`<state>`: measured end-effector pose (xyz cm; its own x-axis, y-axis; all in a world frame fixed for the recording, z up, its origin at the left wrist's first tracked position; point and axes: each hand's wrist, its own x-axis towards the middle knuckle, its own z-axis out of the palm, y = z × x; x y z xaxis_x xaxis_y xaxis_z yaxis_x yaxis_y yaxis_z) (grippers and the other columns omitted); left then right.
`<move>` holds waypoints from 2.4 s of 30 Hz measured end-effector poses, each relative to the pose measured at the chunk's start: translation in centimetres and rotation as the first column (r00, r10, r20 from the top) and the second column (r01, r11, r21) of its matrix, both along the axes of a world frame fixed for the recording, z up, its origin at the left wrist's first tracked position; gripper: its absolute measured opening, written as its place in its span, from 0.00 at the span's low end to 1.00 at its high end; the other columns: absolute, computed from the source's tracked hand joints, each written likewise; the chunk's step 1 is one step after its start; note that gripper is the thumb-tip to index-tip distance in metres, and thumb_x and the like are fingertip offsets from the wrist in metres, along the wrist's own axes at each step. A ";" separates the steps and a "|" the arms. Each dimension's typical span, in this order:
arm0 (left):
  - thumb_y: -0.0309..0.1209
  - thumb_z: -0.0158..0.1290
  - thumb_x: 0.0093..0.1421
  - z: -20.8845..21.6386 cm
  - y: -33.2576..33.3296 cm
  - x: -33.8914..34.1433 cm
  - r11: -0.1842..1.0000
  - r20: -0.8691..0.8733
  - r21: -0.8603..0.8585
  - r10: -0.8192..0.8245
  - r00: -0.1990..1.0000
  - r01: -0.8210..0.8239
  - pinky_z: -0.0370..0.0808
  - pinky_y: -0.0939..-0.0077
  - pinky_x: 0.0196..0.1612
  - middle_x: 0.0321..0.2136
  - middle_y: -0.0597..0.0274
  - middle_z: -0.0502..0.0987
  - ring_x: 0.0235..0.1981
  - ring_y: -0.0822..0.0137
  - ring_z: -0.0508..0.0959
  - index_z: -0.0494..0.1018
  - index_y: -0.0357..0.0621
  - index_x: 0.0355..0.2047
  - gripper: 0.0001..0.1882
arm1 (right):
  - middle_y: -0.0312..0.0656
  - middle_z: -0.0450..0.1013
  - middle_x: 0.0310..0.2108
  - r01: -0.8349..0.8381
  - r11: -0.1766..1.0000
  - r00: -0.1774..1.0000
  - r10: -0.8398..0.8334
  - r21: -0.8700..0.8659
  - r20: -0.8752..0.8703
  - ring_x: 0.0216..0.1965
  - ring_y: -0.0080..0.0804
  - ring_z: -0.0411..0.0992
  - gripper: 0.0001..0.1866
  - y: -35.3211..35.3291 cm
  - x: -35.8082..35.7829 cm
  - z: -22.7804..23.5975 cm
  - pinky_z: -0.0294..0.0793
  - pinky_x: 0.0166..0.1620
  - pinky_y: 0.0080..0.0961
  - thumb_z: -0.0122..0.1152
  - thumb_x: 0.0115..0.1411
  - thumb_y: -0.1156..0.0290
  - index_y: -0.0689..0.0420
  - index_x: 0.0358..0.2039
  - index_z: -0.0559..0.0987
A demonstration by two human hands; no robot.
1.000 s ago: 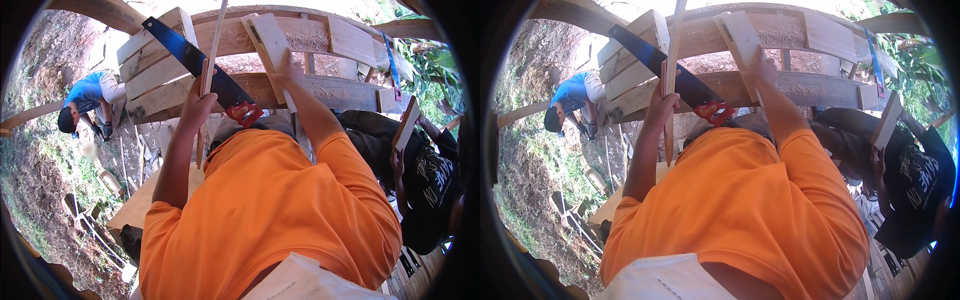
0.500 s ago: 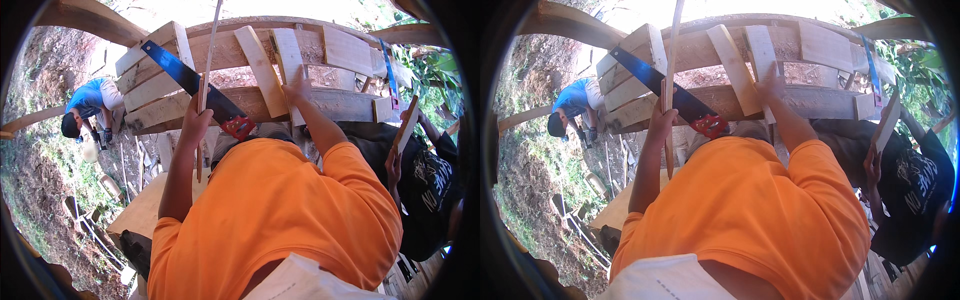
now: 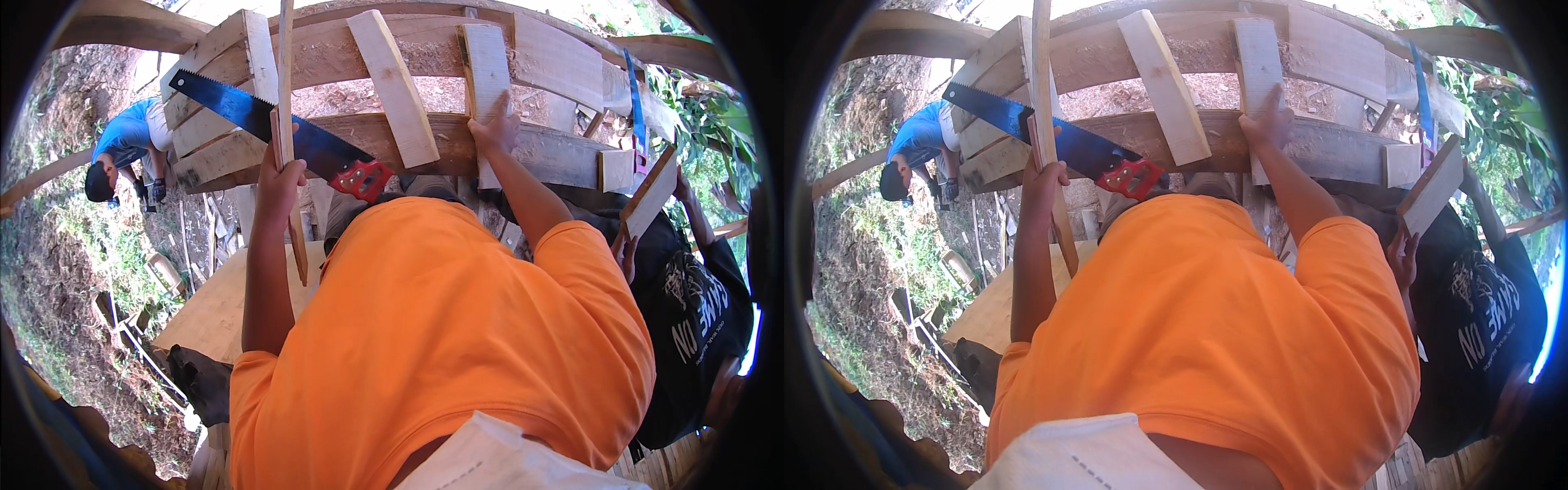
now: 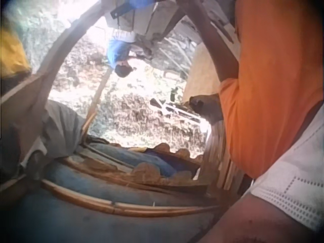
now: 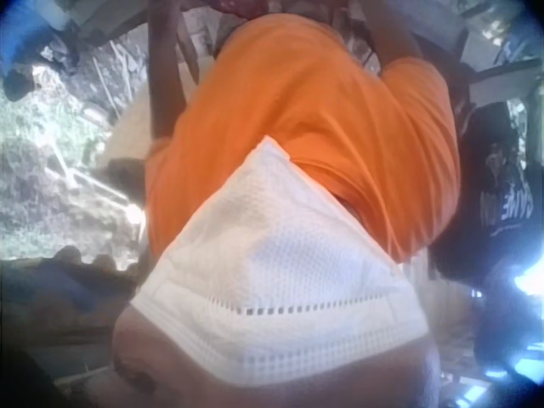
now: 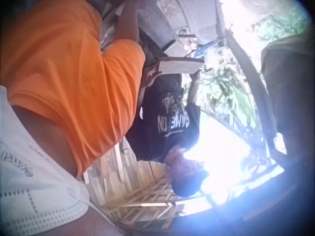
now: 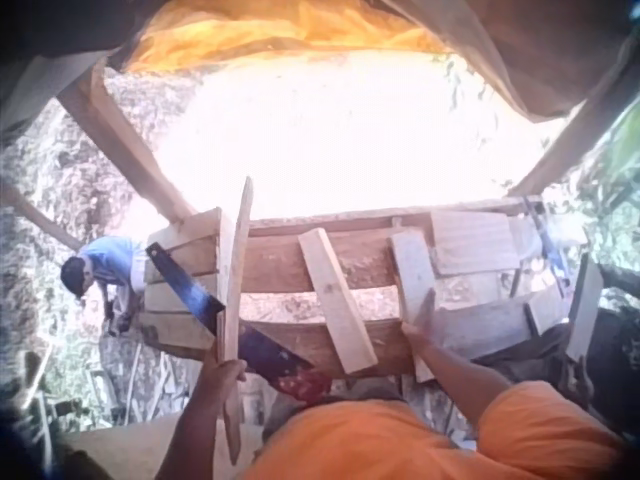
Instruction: The person saws a wooden plank using a hand saw, then lifts and moves the cut piece. They continue to handle and position other wooden planks on a workbench while others work nearby.
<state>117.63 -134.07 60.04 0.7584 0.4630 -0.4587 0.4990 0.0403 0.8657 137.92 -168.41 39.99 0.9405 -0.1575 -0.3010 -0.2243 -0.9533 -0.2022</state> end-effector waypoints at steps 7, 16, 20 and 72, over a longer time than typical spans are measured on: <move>0.20 0.46 0.55 0.6 -1.3 -0.8 0.999 0.006 0.000 0.049 0.999 -0.049 0.70 0.81 0.34 0.61 0.62 0.71 0.27 0.77 0.69 0.62 0.40 0.68 0.36 | 0.55 0.60 0.59 0.058 0.995 0.996 -0.052 0.085 -0.077 0.63 0.53 0.60 0.63 4.9 1.7 0.9 0.65 0.59 0.57 0.73 0.46 0.45 0.32 0.76 0.44; 0.21 0.46 0.55 0.8 -2.6 -1.2 0.994 0.031 0.032 0.101 0.994 -0.102 0.71 0.80 0.34 0.62 0.60 0.71 0.27 0.76 0.69 0.61 0.37 0.68 0.37 | 0.59 0.56 0.65 -0.292 0.953 0.849 0.219 0.081 0.480 0.66 0.60 0.55 0.56 6.6 0.6 -0.8 0.61 0.63 0.55 0.75 0.48 0.44 0.46 0.74 0.57; 0.20 0.47 0.55 -0.1 -2.2 -2.2 0.994 0.035 0.005 0.112 0.993 -0.112 0.72 0.81 0.34 0.62 0.61 0.70 0.27 0.76 0.70 0.61 0.37 0.68 0.37 | 0.60 0.58 0.63 -0.493 0.778 0.870 0.429 0.389 0.244 0.66 0.59 0.57 0.57 11.3 -4.1 0.7 0.59 0.65 0.51 0.77 0.47 0.45 0.49 0.72 0.58; 0.38 0.53 0.63 -5.2 0.5 10.2 0.894 -0.151 -0.435 0.050 0.987 -0.112 0.77 0.74 0.29 0.25 0.65 0.70 0.22 0.72 0.74 0.75 0.47 0.57 0.23 | 0.49 0.79 0.44 -0.599 0.416 0.625 0.777 0.684 0.074 0.46 0.45 0.79 0.24 3.6 -7.5 12.9 0.77 0.52 0.38 0.75 0.53 0.60 0.58 0.46 0.81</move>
